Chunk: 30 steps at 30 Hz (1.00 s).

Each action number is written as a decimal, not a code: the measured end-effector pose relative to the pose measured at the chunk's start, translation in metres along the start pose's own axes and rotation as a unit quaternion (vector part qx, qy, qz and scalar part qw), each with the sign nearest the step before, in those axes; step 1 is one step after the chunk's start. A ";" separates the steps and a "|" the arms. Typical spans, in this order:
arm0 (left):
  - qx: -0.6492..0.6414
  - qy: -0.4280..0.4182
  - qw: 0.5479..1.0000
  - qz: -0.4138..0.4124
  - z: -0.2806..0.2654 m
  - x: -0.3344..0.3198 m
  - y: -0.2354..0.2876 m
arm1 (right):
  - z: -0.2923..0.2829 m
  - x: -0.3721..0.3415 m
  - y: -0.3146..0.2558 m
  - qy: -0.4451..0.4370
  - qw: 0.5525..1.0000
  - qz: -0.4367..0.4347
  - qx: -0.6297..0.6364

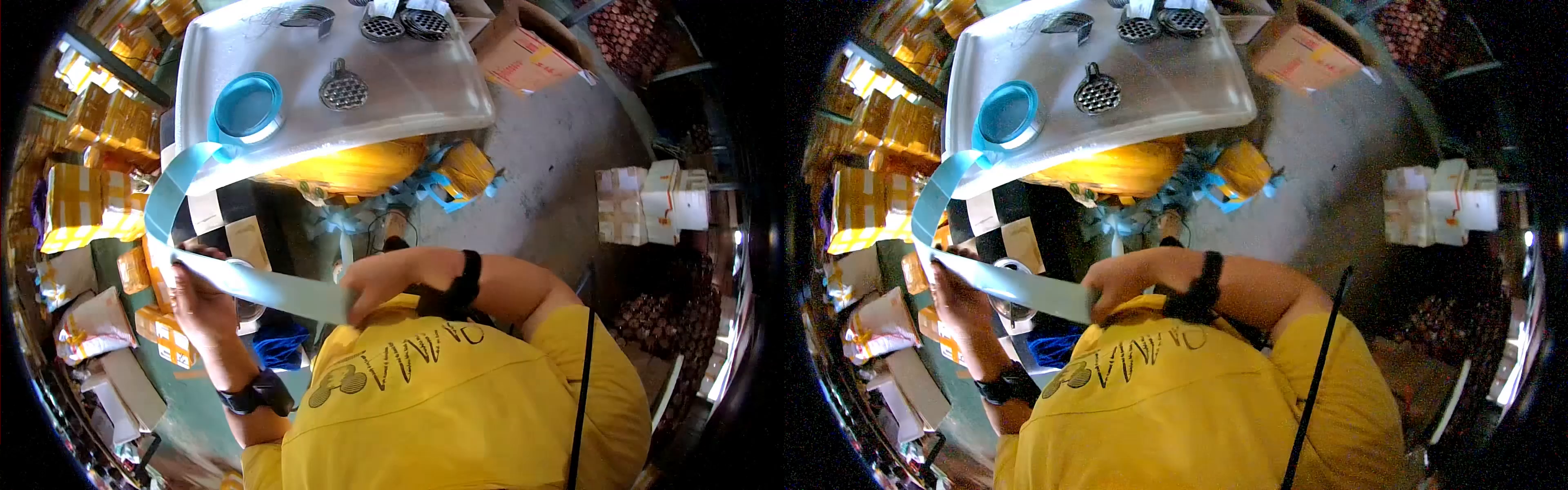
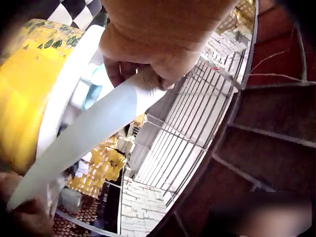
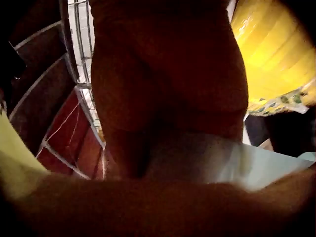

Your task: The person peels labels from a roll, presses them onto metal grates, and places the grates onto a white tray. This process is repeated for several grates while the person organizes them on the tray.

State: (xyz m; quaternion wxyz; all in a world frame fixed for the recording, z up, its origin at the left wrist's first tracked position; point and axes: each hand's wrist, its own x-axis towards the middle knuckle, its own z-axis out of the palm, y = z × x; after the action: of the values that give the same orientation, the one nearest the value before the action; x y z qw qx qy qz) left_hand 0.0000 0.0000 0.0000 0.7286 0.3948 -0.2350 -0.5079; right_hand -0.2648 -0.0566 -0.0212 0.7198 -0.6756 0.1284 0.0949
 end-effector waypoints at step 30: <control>-0.184 -0.060 0.980 -0.056 0.012 0.048 0.026 | -0.005 -0.321 -0.075 0.846 0.504 -0.002 -0.175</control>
State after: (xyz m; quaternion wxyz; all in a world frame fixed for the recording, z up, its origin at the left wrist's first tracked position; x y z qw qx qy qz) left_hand 0.0238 -0.0444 0.0251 0.7436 0.2355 -0.1584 -0.6053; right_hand -0.5468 -0.0550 0.1504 0.1365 -0.5473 0.6555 -0.5022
